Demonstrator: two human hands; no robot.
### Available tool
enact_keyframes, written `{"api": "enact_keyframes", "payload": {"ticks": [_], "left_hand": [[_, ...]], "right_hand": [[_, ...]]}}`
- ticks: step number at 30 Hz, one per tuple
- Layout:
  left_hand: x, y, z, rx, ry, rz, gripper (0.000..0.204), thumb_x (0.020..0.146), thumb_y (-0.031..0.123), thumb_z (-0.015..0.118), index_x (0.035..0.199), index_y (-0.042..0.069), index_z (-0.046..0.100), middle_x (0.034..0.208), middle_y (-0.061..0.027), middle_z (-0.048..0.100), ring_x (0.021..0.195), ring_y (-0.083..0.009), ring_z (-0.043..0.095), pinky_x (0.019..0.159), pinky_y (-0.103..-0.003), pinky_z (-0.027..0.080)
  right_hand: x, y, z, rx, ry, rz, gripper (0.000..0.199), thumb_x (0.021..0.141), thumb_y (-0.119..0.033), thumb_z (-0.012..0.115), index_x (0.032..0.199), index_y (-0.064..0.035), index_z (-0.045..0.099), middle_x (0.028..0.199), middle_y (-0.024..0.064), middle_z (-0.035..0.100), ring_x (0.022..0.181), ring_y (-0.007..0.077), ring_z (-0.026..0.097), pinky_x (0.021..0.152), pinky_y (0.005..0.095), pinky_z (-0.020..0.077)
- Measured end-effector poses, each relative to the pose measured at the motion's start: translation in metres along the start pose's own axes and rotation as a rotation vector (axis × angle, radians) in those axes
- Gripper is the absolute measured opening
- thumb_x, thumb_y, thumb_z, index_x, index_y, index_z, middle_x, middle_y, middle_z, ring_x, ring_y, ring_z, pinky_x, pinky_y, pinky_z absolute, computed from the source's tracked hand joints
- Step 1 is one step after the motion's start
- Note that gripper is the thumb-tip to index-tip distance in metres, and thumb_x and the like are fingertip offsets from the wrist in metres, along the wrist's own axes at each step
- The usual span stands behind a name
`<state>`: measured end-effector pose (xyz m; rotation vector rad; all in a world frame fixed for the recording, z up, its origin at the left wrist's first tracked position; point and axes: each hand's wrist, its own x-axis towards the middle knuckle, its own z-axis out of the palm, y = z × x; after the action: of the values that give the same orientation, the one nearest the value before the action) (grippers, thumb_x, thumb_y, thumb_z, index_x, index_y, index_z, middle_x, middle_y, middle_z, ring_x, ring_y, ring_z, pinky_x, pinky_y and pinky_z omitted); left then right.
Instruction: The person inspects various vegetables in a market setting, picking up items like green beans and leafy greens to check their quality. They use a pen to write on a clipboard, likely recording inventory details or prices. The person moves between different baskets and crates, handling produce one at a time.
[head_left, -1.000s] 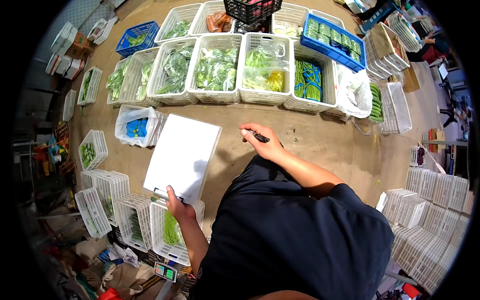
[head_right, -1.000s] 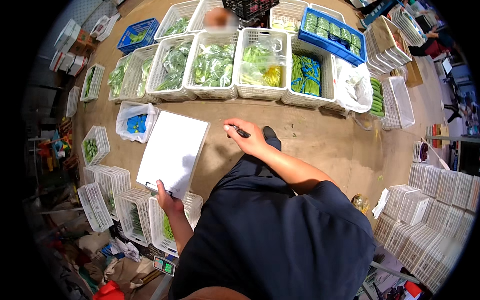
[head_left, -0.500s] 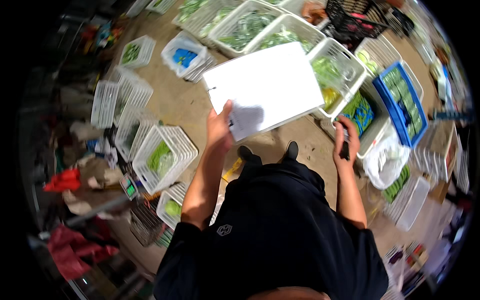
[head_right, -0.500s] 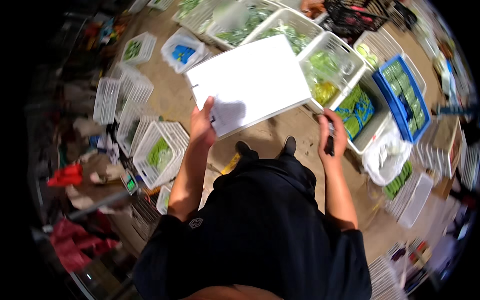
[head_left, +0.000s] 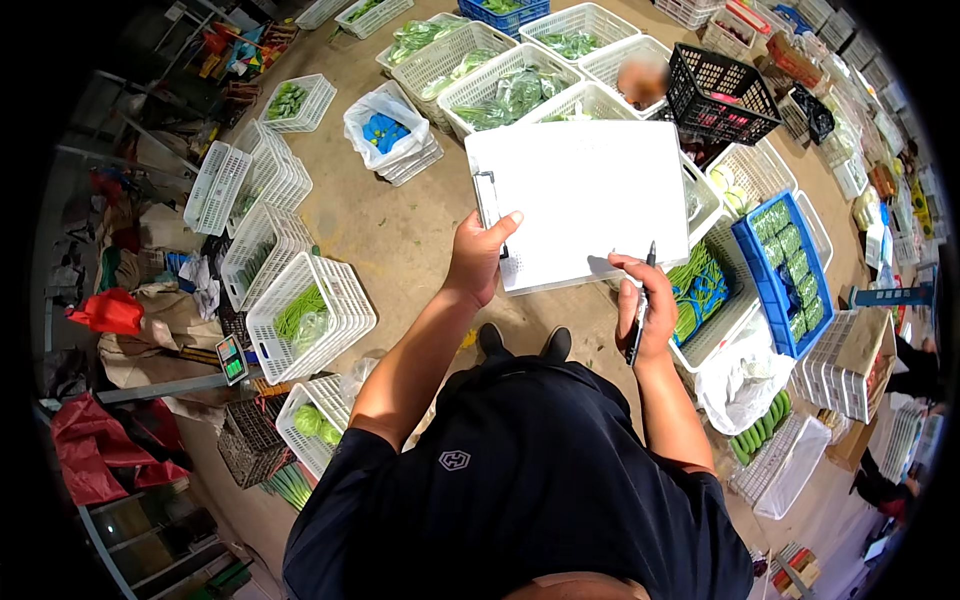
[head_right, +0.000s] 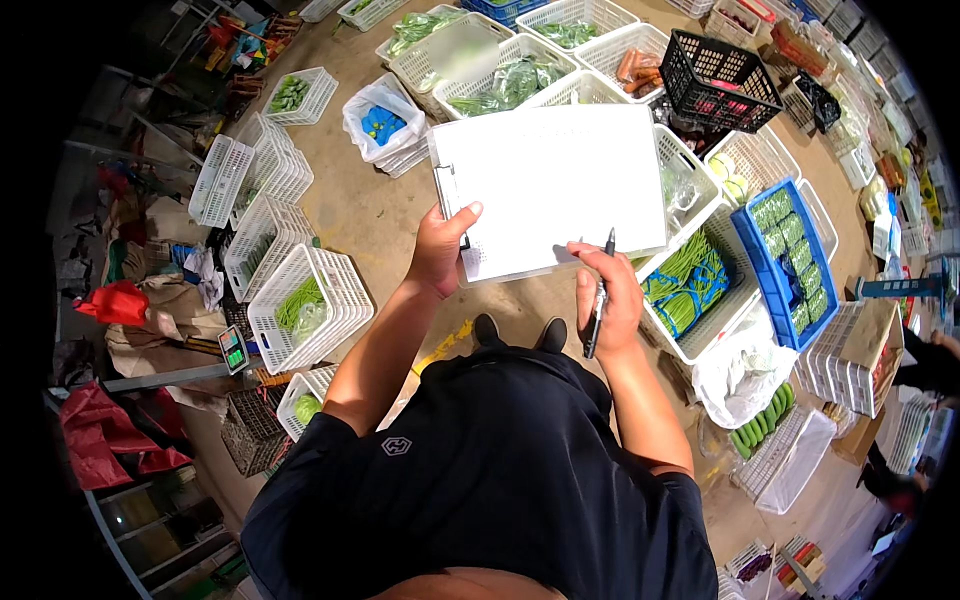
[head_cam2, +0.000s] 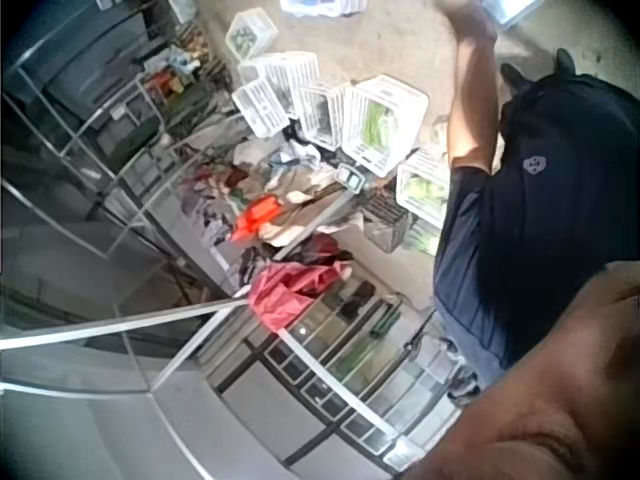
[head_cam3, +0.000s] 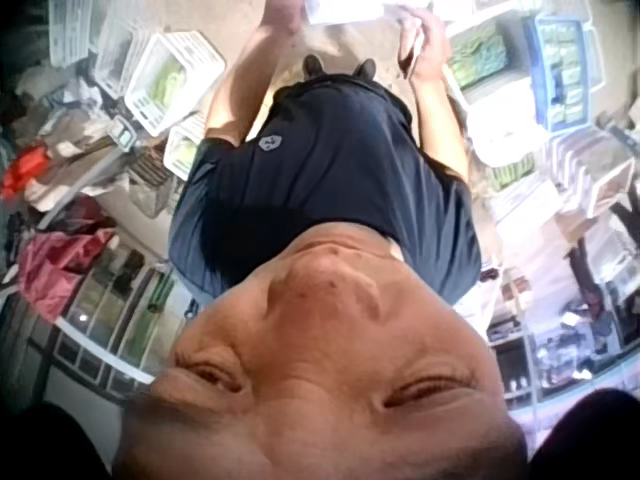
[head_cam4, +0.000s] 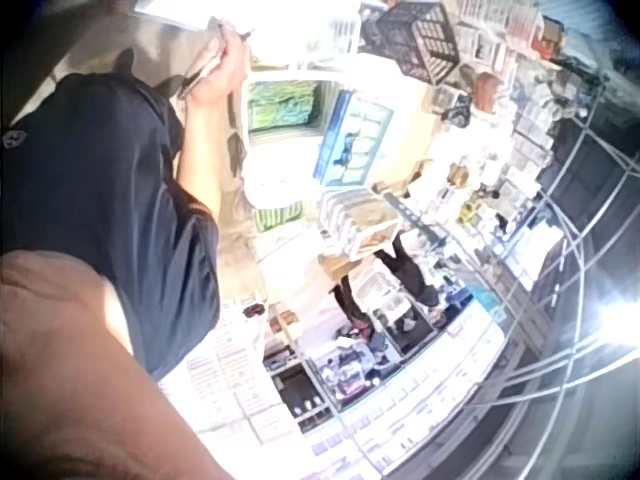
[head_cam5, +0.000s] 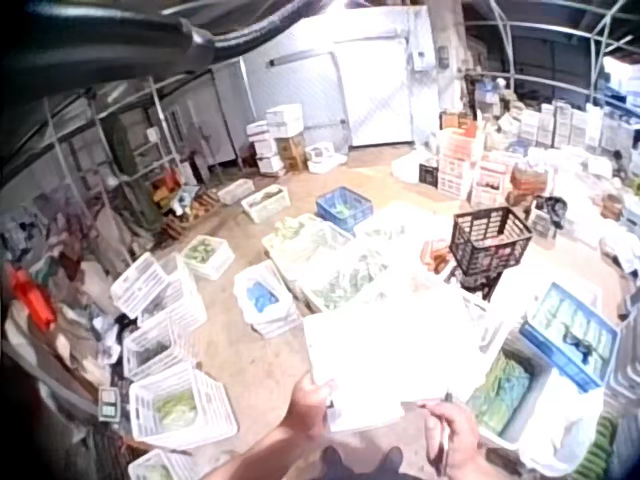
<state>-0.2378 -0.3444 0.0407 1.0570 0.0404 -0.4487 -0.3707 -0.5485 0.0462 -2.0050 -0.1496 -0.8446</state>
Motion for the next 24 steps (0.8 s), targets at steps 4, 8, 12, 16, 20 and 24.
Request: {"api": "enact_keyframes", "payload": {"ticks": [4,8,12,16,20,24], "left_hand": [[-0.003,0.003,-0.002,0.001,-0.036,0.011,0.034,0.094,0.009,0.059,0.125,-0.004,0.052,0.115,-0.0122,0.063,0.103,-0.0208,0.064,0.091,-0.036,0.053],[-0.009,0.011,0.001,-0.009,-0.046,0.023,0.037,0.094,0.009,0.057,0.128,-0.004,0.050,0.117,-0.0136,0.062,0.104,-0.0224,0.064,0.092,-0.038,0.054],[-0.014,0.018,-0.005,-0.044,-0.042,0.027,0.036,0.093,0.009,0.060,0.126,-0.004,0.052,0.116,-0.0124,0.063,0.103,-0.0202,0.064,0.092,-0.036,0.052],[-0.015,0.024,-0.008,-0.023,-0.021,0.035,0.038,0.093,0.010,0.058,0.127,-0.004,0.050,0.117,-0.0146,0.063,0.103,-0.0226,0.065,0.091,-0.038,0.054],[-0.017,0.029,-0.012,-0.033,-0.022,0.048,0.037,0.093,0.010,0.059,0.127,-0.004,0.051,0.116,-0.0147,0.063,0.102,-0.0227,0.066,0.090,-0.038,0.055],[-0.019,0.033,-0.013,-0.037,-0.006,0.026,0.036,0.092,0.010,0.060,0.125,-0.003,0.052,0.115,-0.0132,0.064,0.101,-0.0211,0.066,0.090,-0.037,0.054]], "right_hand": [[0.024,-0.004,0.025,-0.001,0.043,-0.139,0.020,0.087,0.009,0.059,0.105,-0.0005,0.061,0.102,0.0161,0.072,0.089,0.0298,0.069,0.075,0.0351,0.0551],[0.034,-0.011,0.043,0.007,-0.025,-0.150,0.024,0.083,0.007,0.065,0.105,-0.0013,0.061,0.102,0.0136,0.073,0.082,0.0281,0.067,0.072,0.0344,0.0543],[0.042,-0.020,0.057,-0.061,-0.058,-0.200,0.030,0.079,0.005,0.069,0.107,-0.0026,0.062,0.106,0.0125,0.072,0.087,0.0277,0.066,0.071,0.0346,0.0537],[0.053,-0.028,0.064,-0.100,-0.081,-0.255,0.033,0.077,0.003,0.072,0.107,-0.0037,0.063,0.107,0.0113,0.072,0.091,0.0281,0.066,0.076,0.0361,0.0525],[0.057,-0.033,0.070,-0.107,-0.113,-0.269,0.033,0.076,0.001,0.073,0.107,-0.0047,0.063,0.108,0.0101,0.072,0.093,0.0276,0.066,0.081,0.0366,0.0506],[0.059,-0.036,0.077,-0.127,-0.113,-0.270,0.034,0.075,0.000,0.074,0.107,-0.0062,0.064,0.109,0.0094,0.072,0.093,0.0265,0.066,0.082,0.0360,0.0497]]}}
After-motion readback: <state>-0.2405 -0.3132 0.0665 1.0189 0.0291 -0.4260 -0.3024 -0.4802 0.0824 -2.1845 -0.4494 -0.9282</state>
